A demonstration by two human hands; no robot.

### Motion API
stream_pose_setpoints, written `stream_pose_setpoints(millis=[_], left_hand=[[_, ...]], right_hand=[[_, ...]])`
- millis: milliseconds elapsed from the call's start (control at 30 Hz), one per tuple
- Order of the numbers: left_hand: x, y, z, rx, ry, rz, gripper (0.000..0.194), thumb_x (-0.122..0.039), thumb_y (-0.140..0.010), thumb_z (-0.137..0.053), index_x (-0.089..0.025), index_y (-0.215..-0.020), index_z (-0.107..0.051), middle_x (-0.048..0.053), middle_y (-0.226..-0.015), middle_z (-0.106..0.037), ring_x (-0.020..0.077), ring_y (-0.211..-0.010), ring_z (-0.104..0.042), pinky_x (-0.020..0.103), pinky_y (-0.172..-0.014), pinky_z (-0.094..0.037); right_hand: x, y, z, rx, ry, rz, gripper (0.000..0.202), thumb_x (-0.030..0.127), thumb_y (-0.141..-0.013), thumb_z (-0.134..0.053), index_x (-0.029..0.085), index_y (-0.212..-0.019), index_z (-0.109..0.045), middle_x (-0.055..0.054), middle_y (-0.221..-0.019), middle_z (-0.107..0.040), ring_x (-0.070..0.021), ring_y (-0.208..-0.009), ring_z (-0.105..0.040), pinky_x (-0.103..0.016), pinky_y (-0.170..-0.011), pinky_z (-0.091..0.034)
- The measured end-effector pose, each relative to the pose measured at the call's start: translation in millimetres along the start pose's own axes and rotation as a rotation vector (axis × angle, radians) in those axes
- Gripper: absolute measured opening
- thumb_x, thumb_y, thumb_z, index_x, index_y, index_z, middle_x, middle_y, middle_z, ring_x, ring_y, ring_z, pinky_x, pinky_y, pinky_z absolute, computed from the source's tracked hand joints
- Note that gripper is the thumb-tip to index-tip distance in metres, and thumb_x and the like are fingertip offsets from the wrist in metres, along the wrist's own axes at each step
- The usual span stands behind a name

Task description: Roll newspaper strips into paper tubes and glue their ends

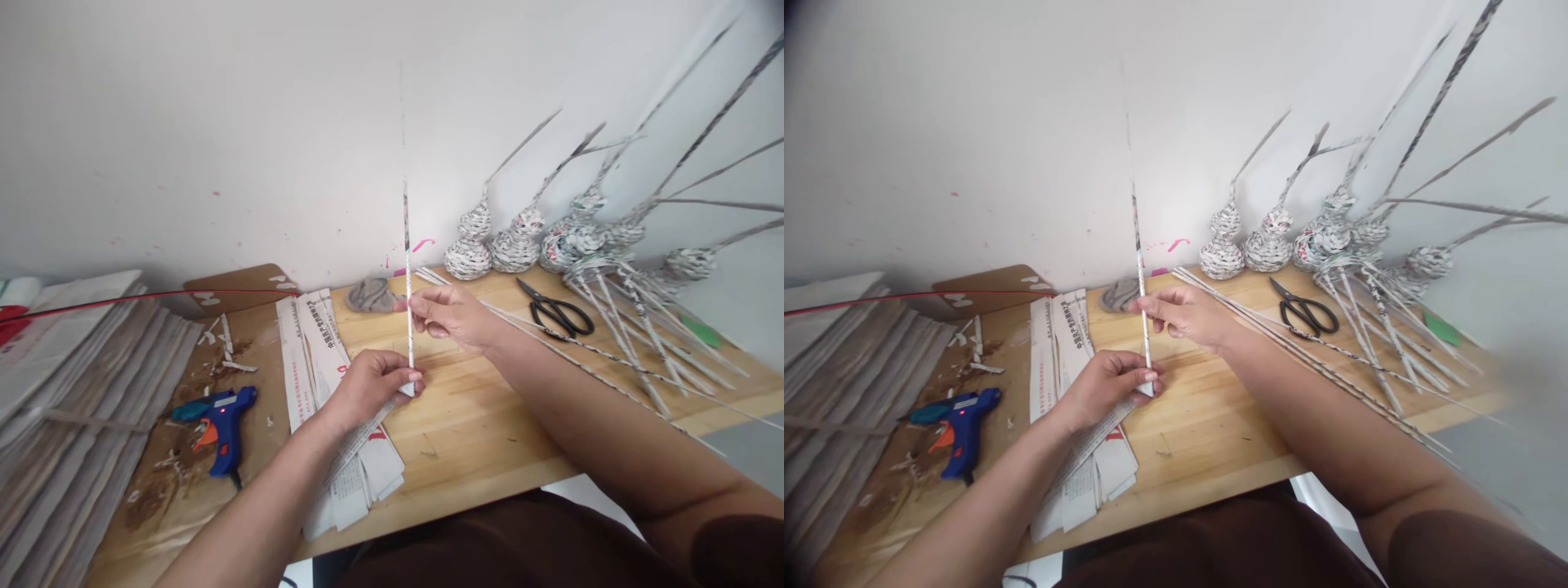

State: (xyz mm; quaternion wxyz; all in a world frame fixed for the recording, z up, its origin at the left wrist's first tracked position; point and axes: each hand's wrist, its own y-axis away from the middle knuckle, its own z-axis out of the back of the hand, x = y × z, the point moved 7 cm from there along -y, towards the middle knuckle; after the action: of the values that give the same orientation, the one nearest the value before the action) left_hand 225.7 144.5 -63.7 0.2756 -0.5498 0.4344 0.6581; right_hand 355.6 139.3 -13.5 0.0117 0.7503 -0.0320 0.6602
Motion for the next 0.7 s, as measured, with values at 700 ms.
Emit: stream_pose_setpoints(millis=[700], left_hand=[[-5,3,-1.5,-0.003,-0.031,-0.004,0.027,-0.039,-0.075,-0.067,-0.013,-0.081,-0.071,0.007,-0.076,-0.069,0.0139,-0.064,-0.059,0.027,-0.063,-0.049]], right_hand=[[14,3,4,-0.029,0.001,0.023,0.031,0.041,-0.069,-0.076,0.013,-0.081,-0.069,0.000,-0.063,-0.054,-0.0063,-0.052,-0.039,-0.020,-0.039,-0.017]])
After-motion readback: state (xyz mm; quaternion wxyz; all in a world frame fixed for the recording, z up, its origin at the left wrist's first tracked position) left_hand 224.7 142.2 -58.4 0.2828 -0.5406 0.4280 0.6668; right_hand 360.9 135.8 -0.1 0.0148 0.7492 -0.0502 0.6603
